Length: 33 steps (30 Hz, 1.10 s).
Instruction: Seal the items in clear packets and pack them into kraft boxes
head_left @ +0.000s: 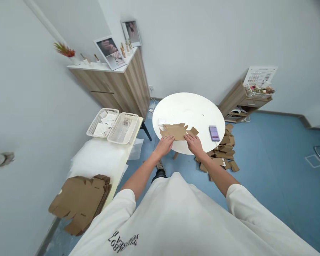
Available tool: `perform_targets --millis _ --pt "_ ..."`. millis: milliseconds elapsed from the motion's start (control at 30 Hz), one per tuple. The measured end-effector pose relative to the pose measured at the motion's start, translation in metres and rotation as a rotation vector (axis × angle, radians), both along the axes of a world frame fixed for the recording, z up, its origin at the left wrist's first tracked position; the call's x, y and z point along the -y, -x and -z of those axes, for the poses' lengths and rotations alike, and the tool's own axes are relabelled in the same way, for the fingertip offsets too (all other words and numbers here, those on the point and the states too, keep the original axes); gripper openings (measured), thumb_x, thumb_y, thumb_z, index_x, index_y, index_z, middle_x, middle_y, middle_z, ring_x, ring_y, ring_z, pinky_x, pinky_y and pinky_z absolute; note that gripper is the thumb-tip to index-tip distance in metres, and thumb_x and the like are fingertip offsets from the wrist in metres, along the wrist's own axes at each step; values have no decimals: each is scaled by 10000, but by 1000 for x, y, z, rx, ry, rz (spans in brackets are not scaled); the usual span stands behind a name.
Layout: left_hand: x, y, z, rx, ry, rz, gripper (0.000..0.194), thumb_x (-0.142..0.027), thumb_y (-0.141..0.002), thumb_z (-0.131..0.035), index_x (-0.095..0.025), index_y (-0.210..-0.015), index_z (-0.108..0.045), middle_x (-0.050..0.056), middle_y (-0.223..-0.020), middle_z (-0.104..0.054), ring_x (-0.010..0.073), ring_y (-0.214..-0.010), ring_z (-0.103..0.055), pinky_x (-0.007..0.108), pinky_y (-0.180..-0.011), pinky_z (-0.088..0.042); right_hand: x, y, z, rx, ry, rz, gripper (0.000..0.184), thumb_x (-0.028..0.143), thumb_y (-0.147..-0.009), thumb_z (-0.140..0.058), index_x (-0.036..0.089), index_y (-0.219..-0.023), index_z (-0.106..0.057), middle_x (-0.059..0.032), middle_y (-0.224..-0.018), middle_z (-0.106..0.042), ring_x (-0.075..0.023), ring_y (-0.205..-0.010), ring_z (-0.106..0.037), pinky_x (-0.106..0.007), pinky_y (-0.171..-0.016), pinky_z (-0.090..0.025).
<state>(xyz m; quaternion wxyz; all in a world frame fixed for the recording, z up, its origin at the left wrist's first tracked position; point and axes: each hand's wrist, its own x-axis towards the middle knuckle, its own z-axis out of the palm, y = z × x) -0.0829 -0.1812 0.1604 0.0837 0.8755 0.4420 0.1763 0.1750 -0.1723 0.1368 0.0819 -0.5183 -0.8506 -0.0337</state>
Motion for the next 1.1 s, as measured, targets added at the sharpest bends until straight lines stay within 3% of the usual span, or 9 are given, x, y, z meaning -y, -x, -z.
perform_targets --millis 267,533,733,1100 --pt "-68 -3 58 -47 112 96 431 -240 -1044 -361 -177 -1437 -526 122 -1455 -573 257 -1354 -522 443 -1142 -399 -34 6 35 37 154 152 522 93 -969 -339 168 -1447 -534 -130 -1465 -570 -267 -1313 -481 -382 -997 -324" --pt "-130 4 112 -119 264 255 455 -180 -1016 -362 -183 -1446 -511 124 -1464 -557 252 -1348 -523 432 -1125 -400 -63 22 73 53 317 298 511 114 -969 -359 191 -1433 -559 -133 -1426 -593 -271 -1292 -476 -390 -992 -322" --pt "-148 -3 132 -192 343 328 471 -234 -1034 -340 -172 -1490 -441 146 -1500 -506 270 -1394 -463 441 -1119 -381 -76 19 96 45 388 354 482 132 -983 -356 195 -1409 -572 -145 -1362 -606 -276 -1247 -472 -388 -987 -300" --pt "-175 -36 153 -324 504 233 491 -239 -986 -433 -185 -1474 -435 162 -1586 -389 298 -1460 -360 498 -1152 -337 -109 -9 124 48 514 314 472 119 -965 -387 216 -1372 -607 -146 -1408 -554 -301 -1199 -484 -406 -965 -355"
